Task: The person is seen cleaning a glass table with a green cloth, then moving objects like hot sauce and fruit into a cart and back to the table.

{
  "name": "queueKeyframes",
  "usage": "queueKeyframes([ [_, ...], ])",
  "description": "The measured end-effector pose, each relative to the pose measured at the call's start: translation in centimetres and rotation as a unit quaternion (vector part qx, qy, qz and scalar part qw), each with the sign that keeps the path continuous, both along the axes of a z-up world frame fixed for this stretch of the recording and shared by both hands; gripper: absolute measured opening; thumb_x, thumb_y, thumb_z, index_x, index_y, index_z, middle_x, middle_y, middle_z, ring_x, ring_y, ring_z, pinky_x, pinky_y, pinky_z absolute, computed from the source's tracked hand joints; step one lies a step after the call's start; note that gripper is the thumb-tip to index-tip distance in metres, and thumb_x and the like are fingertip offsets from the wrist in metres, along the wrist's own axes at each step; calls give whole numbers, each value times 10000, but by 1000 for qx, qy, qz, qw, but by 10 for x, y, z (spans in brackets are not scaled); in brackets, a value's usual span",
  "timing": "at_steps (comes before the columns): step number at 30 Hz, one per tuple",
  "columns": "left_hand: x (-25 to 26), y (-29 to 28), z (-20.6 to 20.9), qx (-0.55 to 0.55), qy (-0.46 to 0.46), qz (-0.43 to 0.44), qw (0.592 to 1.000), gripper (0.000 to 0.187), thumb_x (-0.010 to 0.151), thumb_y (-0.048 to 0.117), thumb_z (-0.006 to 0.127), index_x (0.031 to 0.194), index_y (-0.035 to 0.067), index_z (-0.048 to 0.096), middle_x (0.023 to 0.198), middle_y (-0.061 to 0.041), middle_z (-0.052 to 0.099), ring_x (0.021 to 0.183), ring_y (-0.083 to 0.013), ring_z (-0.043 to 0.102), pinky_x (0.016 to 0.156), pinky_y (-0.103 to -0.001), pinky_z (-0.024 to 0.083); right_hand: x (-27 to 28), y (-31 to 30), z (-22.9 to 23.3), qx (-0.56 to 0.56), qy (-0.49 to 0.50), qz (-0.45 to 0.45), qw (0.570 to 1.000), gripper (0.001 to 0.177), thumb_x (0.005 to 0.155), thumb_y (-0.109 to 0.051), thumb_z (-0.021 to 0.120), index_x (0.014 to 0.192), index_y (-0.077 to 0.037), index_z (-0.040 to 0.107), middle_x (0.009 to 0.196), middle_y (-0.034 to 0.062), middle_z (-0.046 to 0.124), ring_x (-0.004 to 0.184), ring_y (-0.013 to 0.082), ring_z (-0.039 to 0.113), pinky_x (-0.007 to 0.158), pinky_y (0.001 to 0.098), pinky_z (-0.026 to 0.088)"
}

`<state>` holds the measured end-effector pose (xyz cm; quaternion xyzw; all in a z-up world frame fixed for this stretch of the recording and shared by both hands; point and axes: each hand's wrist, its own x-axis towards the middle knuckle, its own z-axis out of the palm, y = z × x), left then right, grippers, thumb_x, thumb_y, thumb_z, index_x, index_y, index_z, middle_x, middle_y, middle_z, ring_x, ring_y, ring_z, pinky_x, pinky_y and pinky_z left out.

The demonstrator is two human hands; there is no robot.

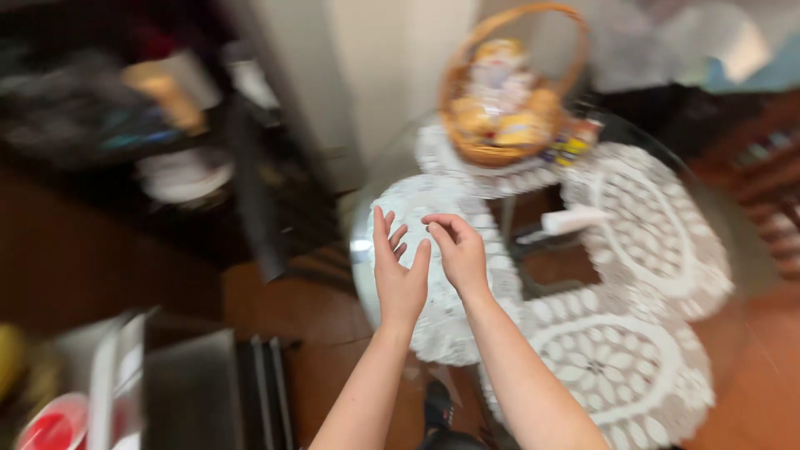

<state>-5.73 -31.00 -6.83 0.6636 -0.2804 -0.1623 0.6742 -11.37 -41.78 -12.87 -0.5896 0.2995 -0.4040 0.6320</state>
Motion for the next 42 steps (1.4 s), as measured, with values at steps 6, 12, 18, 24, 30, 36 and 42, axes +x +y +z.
queueKeyframes([
  [6, 33, 154, 52, -63, -20, 123, 990, 799, 938, 105, 670, 1619, 70, 255, 1592, -173, 454, 1408, -289, 530, 1137, -418, 445, 68, 141, 55, -24, -42, 170, 984, 164, 975, -69, 624, 1080, -5, 733, 1042, 62, 768, 974, 118, 694, 883, 270, 562],
  [12, 47, 318, 76, -71, -64, 225, 970, 662, 948, 102, 670, 1545, 32, 394, 1570, -163, 489, 1414, -276, 543, 1145, -406, 453, 112, 300, 80, -49, -35, 291, 955, 142, 969, -55, 635, 1050, 1, 737, 995, 53, 766, 936, 116, 695, 860, 262, 556],
  [18, 54, 453, 69, -77, -90, 321, 940, 519, 927, 86, 682, 1421, -3, 549, 1472, -145, 592, 1338, -244, 593, 1109, -366, 487, 149, 439, 79, -35, -54, 392, 918, 143, 983, -62, 645, 1075, 11, 726, 976, 59, 765, 899, 117, 690, 826, 267, 565],
  [24, 74, 548, 30, -35, -84, 390, 916, 407, 947, 73, 680, 1343, -4, 625, 1363, -156, 681, 1273, -225, 662, 1090, -335, 522, 177, 522, 77, -162, -8, 492, 855, 269, 930, -125, 657, 1178, -24, 687, 1117, 121, 767, 1041, 191, 734, 919, 318, 581],
  [30, 103, 591, -33, -6, 46, 463, 885, 553, 899, 104, 676, 1419, 3, 518, 1424, -159, 605, 1316, -250, 592, 1105, -362, 445, 188, 571, 77, -459, 223, 443, 737, 1136, 581, -309, 962, 1531, -132, 364, 1550, 276, 302, 1407, 448, 305, 1126, 504, 333],
  [36, 124, 601, -78, -48, 127, 417, 899, 632, 901, 139, 671, 1468, -33, 452, 1506, -198, 531, 1402, -275, 521, 1139, -366, 411, 207, 592, 37, -577, 271, 398, 660, 1319, 511, -329, 970, 1594, -157, 239, 1483, 247, 400, 1358, 450, 411, 1057, 567, 403],
  [42, 134, 605, -96, -82, 204, 398, 890, 654, 901, 152, 660, 1478, -44, 422, 1506, -206, 520, 1397, -285, 531, 1125, -386, 446, 219, 595, 17, -647, 255, 348, 629, 1313, 554, -409, 935, 1619, -133, 219, 1374, 259, 475, 1275, 435, 498, 1049, 549, 451],
])
